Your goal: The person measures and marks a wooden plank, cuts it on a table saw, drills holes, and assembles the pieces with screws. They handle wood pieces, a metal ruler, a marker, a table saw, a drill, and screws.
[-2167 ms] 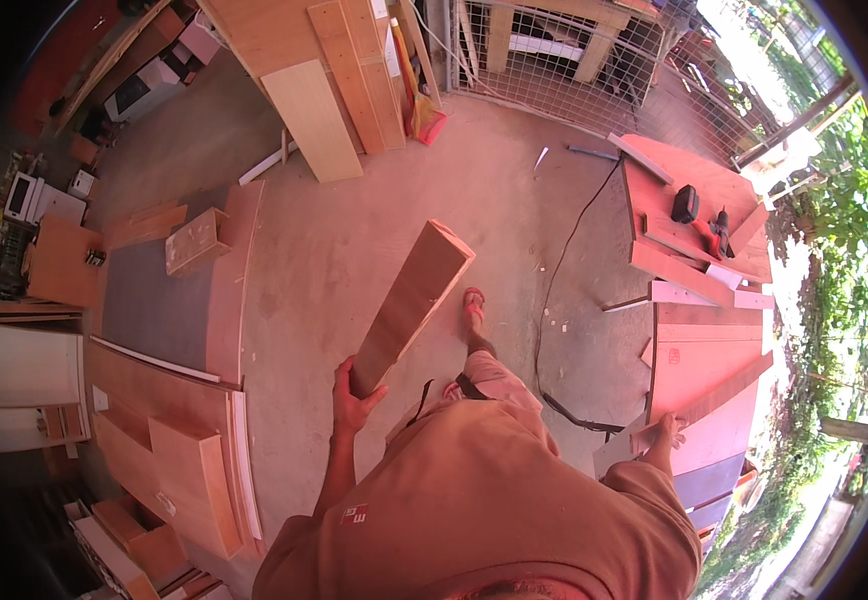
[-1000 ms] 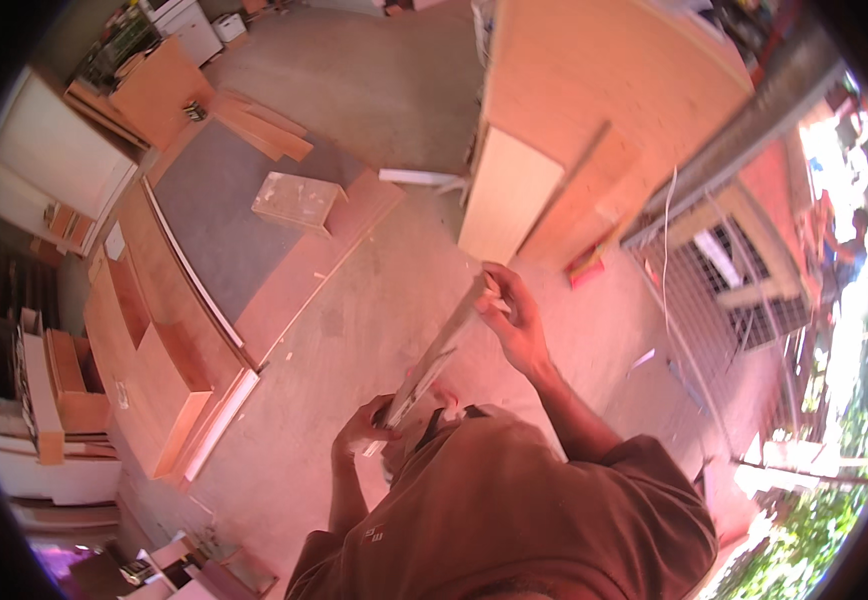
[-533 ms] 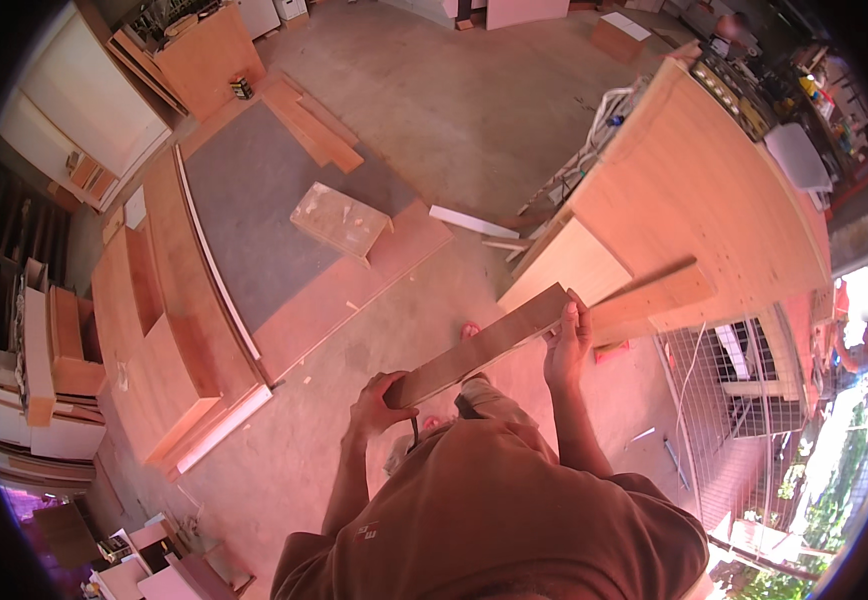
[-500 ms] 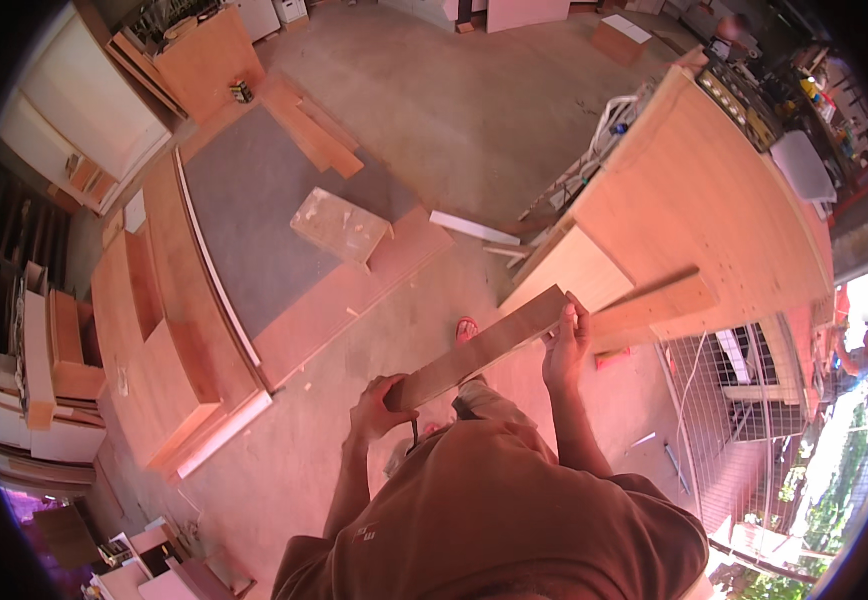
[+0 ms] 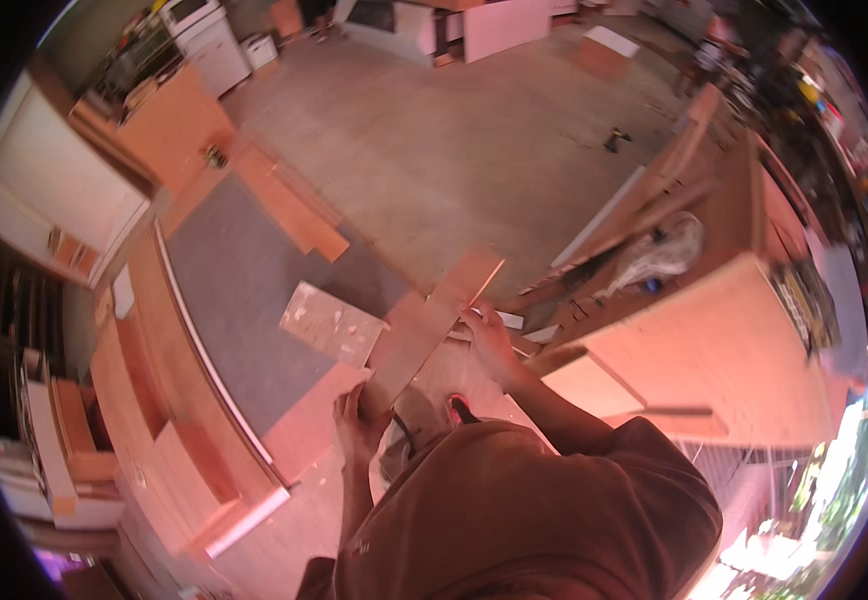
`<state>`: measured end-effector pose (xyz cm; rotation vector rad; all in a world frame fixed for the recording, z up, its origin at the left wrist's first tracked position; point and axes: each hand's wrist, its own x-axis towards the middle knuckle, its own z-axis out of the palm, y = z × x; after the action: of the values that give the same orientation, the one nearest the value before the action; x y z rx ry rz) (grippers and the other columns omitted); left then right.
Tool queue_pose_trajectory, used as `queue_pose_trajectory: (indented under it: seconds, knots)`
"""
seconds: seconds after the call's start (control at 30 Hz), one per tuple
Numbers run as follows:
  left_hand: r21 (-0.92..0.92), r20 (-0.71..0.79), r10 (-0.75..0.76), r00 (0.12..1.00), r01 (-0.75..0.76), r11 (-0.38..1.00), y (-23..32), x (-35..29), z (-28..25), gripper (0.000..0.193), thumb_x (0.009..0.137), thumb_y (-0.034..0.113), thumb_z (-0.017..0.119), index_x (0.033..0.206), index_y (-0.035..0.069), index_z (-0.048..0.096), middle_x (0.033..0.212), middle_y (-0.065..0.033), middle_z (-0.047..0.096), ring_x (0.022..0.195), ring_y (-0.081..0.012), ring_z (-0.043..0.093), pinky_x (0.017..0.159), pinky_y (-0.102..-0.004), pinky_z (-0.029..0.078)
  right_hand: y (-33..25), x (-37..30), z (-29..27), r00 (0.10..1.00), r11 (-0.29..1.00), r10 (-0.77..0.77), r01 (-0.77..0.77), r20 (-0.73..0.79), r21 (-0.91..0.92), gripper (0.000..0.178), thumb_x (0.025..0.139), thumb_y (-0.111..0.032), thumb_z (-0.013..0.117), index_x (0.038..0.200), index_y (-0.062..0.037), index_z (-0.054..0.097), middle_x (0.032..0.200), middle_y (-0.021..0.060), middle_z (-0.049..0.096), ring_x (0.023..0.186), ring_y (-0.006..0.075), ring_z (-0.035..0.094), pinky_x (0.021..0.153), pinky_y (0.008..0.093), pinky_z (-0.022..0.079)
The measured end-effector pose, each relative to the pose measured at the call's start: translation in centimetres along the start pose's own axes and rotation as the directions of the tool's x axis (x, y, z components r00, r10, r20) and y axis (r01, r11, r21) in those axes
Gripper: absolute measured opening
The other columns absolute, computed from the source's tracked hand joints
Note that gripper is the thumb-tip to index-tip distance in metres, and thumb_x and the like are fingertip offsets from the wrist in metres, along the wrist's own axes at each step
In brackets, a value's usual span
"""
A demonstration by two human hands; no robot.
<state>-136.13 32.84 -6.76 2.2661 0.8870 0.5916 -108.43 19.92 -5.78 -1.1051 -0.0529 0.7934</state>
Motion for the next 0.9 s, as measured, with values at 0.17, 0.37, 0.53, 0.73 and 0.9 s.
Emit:
queue_pose_trajectory:
  seconds: [0.17,0.37,0.53,0.73,0.9]
  knots:
    - [0.018,0.100,0.056,0.993,-0.058,0.998,-0.6,11.4,3.0,0.081,0.065,0.028,0.096,0.137,0.007,0.064,0.122,-0.0132,0.064,0.117,-0.0360,0.058,0.104,-0.0491,0.047,0.4,7.2,2.2,1.000,0.996,0.026,-0.025,-0.003,0.082,0.037,0.112,-0.039,0.053,0.127,-0.0067,0.062,0.113,0.0087,0.070,0.109,0.0280,0.071,0.096,0.0462,0.061]
    - [-0.176,0.531,0.006,0.847,0.103,0.979,-5.7,29.2,6.6,0.045,0.094,0.036,0.079,0.125,0.005,0.072,0.113,-0.0186,0.076,0.102,-0.0336,0.074,0.090,-0.0426,0.057,-3.6,18.6,1.0,0.932,0.994,-0.014,0.053,-0.363,0.099,0.048,0.109,-0.052,0.056,0.125,-0.0072,0.061,0.114,0.0082,0.066,0.102,0.0269,0.069,0.095,0.0515,0.056]
    - [-0.246,0.726,0.042,0.687,0.202,0.948,-7.2,44.0,8.5,0.035,0.101,0.032,0.073,0.118,0.001,0.073,0.103,-0.0117,0.078,0.093,-0.0174,0.072,0.086,-0.0357,0.056,-11.5,26.1,2.6,0.858,0.982,-0.132,0.183,-0.496,0.055,0.051,0.110,-0.053,0.053,0.128,-0.0062,0.060,0.121,0.0077,0.064,0.109,0.0271,0.067,0.100,0.0515,0.054]
    - [-0.339,0.744,0.262,0.615,0.009,0.941,-3.6,57.8,13.3,0.033,0.101,0.030,0.074,0.115,0.000,0.073,0.097,-0.0089,0.077,0.087,-0.0150,0.070,0.081,-0.0326,0.055,-15.5,31.1,1.9,0.739,0.941,-0.167,0.318,-0.652,0.119,0.060,0.107,-0.057,0.056,0.135,-0.0036,0.056,0.123,0.0129,0.063,0.112,0.0307,0.067,0.100,0.0508,0.056]
    - [-0.193,0.800,0.177,0.573,-0.033,0.981,0.1,64.5,20.6,0.036,0.099,0.033,0.076,0.113,0.000,0.073,0.092,-0.0098,0.076,0.086,-0.0156,0.069,0.080,-0.0330,0.056,-17.4,36.6,-1.2,0.637,0.929,-0.096,0.333,-0.765,0.161,0.060,0.107,-0.055,0.056,0.137,-0.0026,0.054,0.128,0.0154,0.061,0.116,0.0330,0.065,0.099,0.0516,0.056]
